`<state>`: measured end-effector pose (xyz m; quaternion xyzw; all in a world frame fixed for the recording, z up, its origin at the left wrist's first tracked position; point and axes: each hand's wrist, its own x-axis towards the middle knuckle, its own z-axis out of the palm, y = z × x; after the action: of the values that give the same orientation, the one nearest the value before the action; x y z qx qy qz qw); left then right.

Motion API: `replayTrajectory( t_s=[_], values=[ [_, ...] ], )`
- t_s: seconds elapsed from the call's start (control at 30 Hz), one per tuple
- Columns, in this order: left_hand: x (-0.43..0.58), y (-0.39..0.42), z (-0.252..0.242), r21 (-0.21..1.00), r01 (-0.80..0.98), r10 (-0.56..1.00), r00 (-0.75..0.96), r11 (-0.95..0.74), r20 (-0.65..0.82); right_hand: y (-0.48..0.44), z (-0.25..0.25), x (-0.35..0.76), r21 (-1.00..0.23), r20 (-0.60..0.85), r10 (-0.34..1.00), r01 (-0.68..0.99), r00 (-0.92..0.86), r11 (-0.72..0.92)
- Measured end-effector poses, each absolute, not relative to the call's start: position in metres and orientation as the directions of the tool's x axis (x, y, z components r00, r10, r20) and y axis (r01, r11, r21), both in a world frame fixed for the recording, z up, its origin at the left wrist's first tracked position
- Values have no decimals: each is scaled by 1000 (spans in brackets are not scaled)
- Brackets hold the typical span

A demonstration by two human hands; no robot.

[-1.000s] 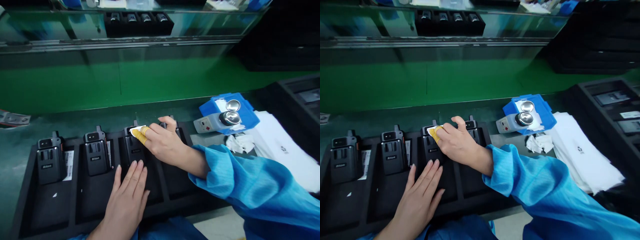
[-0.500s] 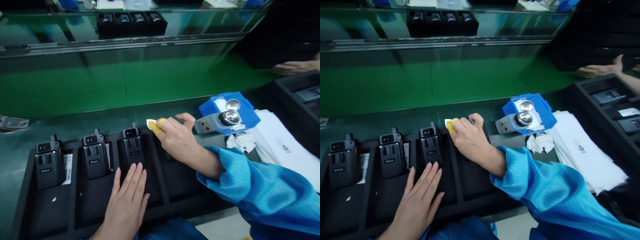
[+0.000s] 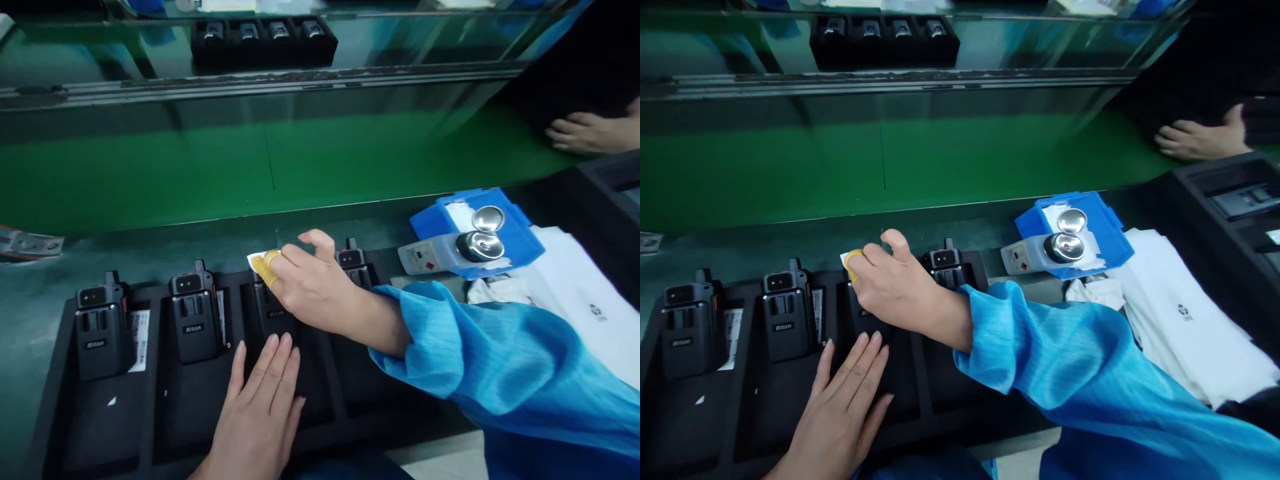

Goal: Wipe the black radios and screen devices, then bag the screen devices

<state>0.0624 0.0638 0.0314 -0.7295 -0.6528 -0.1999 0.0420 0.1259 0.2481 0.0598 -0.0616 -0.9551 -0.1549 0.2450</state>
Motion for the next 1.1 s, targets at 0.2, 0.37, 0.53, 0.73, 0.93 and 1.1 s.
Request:
replayTrajectory(
  t_s=[0.2,0.37,0.53,0.73,0.93,1.1],
  values=[
    [66,63,28,224,967,935,36,-122,352,250,58,139,277,477,89,245,-875,929],
    [70,61,24,243,965,935,4,-96,355,251,55,154,260,505,177,344,-845,902],
    [67,61,26,179,975,936,61,-131,348,265,65,195,201,488,371,515,-790,833],
    [58,59,17,102,969,910,172,-226,378,281,72,254,206,427,606,725,-671,657],
    [51,57,9,121,950,897,223,-288,381,281,62,272,270,453,574,718,-682,641],
    [50,56,8,143,948,889,206,-286,410,277,56,259,253,488,511,675,-707,693]
  ],
)
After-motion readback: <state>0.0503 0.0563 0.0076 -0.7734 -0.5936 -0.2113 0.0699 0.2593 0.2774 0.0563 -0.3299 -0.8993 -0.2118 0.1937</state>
